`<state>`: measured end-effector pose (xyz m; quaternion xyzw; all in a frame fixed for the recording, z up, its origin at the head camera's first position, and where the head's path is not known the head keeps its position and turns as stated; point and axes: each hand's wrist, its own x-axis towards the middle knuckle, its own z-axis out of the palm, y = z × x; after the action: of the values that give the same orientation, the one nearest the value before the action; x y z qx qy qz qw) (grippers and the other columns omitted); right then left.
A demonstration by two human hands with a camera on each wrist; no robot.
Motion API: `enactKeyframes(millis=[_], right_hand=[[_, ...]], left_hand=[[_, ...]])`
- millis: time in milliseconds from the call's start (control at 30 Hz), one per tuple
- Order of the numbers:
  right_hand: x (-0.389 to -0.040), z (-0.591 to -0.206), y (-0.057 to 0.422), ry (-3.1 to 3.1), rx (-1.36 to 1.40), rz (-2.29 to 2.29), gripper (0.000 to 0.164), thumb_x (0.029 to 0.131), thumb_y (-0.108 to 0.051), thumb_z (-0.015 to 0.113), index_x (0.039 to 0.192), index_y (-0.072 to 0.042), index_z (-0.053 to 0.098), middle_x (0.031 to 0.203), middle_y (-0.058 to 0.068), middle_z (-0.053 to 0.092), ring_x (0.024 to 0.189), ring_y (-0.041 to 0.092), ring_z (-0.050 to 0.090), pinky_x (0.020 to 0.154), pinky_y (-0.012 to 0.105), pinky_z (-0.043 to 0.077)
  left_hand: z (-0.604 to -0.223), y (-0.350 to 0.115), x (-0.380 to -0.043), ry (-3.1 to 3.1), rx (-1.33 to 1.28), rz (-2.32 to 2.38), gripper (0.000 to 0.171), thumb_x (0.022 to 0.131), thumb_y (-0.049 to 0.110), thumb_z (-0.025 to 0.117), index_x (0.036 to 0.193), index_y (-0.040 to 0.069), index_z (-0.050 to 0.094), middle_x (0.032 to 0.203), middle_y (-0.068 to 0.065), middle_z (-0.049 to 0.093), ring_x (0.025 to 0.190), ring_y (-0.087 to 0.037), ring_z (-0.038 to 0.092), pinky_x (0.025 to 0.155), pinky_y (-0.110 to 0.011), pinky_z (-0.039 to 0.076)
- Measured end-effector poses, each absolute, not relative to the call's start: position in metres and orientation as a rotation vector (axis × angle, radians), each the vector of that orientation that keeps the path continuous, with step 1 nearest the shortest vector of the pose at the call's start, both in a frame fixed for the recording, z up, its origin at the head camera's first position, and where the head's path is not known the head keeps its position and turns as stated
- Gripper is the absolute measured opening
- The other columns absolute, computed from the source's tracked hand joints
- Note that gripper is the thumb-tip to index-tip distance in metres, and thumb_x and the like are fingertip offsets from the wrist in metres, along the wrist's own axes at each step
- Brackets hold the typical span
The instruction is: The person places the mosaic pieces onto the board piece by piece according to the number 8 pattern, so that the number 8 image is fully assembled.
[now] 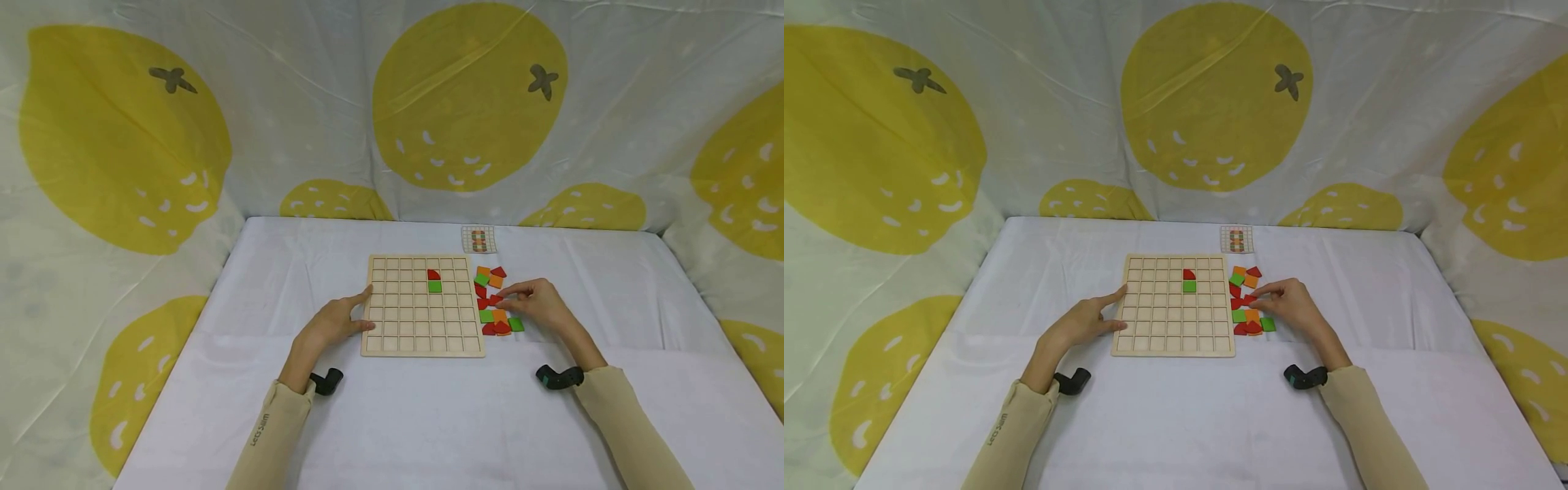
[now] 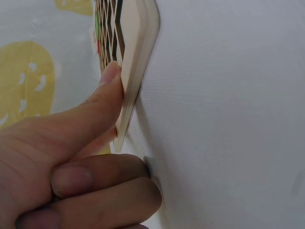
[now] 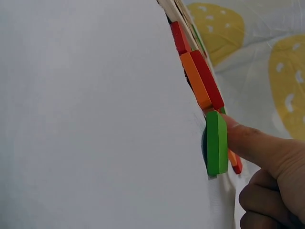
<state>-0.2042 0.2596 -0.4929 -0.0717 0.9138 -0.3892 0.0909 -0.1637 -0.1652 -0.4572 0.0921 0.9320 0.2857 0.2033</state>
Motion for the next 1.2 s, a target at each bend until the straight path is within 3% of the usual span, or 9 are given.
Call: enactKeyframes(millis=[367,833,1200], right_hand=[[-0.209,-0.488,0.24,2.718,-0.306,-1.221,0.031,0.085,-0.029,0.087,0.104,-0.005,0.081,0.059,-0.004,0.03,0.058,0.014,0.032,0.057,0.028,0.028],[-0.214,-0.487,0.183,2.65,-0.552,-1.234,0.023,0.084,-0.027,0.087,0.1,-0.012,0.083,0.056,-0.006,0.025,0.056,0.01,0.024,0.054,0.024,0.022],[-0.215,-0.49,0.161,2.656,-0.636,-1.203,0.023,0.086,-0.025,0.086,0.103,-0.01,0.082,0.054,-0.009,0.026,0.052,0.009,0.023,0.052,0.022,0.019]], left_hand=[[-0.457,-0.166,-0.164,2.599,0.247,0.806,0.083,0.097,0.033,0.073,0.165,0.023,0.027,0.163,-0.02,0.038,0.15,-0.04,0.038,0.117,-0.057,0.038],[-0.458,-0.165,-0.165,2.598,0.247,0.807,0.083,0.096,0.033,0.074,0.165,0.024,0.027,0.162,-0.02,0.039,0.15,-0.039,0.039,0.116,-0.056,0.04],[-0.458,-0.167,-0.164,2.599,0.244,0.828,0.083,0.096,0.033,0.074,0.164,0.024,0.028,0.159,-0.022,0.044,0.143,-0.037,0.049,0.114,-0.055,0.042]])
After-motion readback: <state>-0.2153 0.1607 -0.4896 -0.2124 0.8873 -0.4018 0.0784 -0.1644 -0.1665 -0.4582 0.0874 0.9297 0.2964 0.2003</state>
